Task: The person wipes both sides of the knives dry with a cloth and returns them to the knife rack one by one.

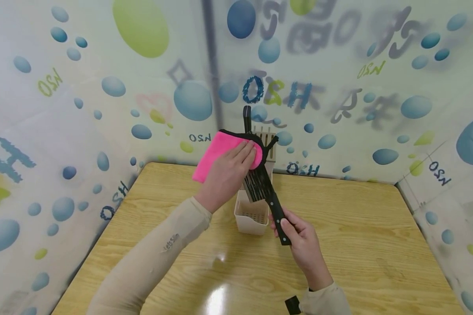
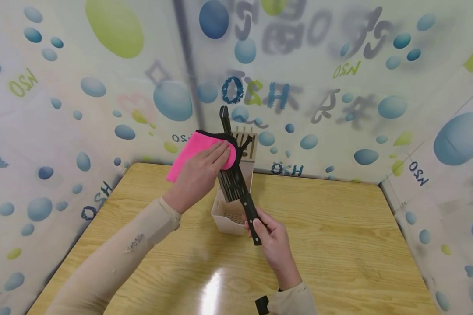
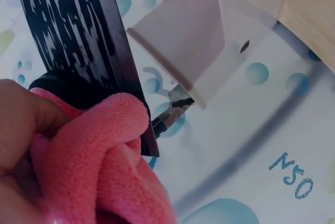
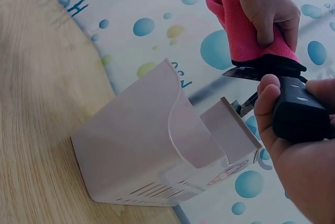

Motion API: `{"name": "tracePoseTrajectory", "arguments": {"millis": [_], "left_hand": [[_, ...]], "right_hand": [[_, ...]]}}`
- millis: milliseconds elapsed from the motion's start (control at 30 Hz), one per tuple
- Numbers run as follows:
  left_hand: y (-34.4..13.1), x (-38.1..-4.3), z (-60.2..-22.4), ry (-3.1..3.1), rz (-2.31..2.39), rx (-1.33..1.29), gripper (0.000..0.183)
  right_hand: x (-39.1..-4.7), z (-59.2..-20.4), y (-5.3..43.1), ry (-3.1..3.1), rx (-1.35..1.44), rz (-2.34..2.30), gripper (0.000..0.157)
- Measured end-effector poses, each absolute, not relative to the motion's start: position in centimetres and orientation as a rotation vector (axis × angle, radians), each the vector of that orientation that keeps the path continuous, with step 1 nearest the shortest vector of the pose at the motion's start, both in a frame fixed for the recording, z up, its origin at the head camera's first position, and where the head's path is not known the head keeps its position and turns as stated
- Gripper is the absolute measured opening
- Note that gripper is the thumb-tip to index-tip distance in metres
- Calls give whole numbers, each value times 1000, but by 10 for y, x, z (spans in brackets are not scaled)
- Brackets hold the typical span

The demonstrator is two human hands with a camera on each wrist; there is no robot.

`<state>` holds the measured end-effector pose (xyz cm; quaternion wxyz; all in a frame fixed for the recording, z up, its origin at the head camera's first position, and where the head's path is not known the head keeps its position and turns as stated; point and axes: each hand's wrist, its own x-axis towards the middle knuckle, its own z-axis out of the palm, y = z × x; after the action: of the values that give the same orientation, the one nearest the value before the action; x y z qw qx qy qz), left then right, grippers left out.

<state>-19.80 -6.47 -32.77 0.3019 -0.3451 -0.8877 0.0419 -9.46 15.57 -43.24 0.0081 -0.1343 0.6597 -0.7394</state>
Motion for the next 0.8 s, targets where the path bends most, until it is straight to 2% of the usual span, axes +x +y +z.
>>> {"name": "tracePoseTrajectory", "arguments": {"millis": [467,800], "left_hand": [[-74,-210,-325,-2361,72,-842,43],[-78,-213,-328,-2381,75,-825,44]], "right_hand": [[-95,-437,158,2024,-520,-2321,41],[-95,-436,158,2020,-489,-2355,42]]}}
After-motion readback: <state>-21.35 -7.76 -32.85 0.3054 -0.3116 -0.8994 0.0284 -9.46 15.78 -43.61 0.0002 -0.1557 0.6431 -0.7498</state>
